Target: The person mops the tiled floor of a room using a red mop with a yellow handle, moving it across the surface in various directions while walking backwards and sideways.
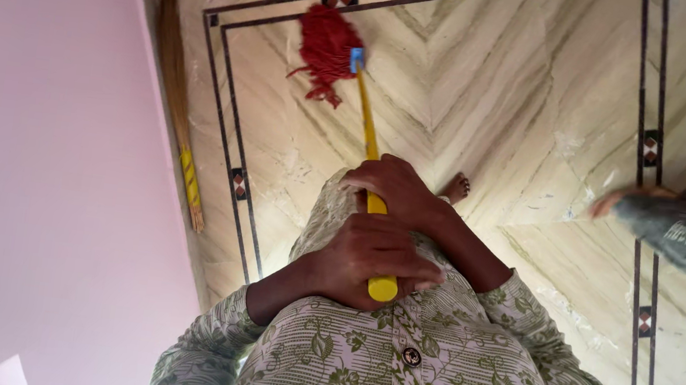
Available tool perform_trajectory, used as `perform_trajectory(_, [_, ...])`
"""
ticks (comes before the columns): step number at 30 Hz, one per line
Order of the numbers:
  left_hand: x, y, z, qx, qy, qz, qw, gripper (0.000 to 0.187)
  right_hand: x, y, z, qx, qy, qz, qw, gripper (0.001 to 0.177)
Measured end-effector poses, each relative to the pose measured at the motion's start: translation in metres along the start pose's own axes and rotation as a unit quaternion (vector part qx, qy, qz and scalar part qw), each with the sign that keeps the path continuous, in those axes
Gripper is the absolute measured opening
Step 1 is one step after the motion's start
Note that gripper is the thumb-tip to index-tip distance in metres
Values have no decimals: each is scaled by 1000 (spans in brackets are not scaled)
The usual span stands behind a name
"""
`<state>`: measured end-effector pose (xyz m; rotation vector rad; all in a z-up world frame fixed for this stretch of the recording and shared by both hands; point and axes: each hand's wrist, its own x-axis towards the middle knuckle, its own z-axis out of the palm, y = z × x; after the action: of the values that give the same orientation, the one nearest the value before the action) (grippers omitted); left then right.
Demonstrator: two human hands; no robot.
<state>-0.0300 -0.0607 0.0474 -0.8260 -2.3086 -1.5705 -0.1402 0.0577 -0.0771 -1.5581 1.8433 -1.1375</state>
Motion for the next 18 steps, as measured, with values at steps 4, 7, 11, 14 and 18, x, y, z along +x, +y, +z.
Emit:
perform_trajectory(4, [29,-6,18,-96,-21,49,994,24,-40,10,-29,-47,77,71,993,40])
perform_trajectory(7, [52,-29,46,-184,-55,28,981,32,-74,26,-46,-46,138,132,981,38])
perform_trajectory(11, [73,-65,100,-193,-75,-51,977,32,-114,49,-60,-4,238,299,924,21])
perform_trajectory(14, [82,-93,133,-160,-79,-54,982,26,-137,69,-60,-3,323,311,894,24])
perform_trajectory(18, [82,-117,151,-141,-140,-41,979,15,-148,95,-53,-48,338,298,891,24])
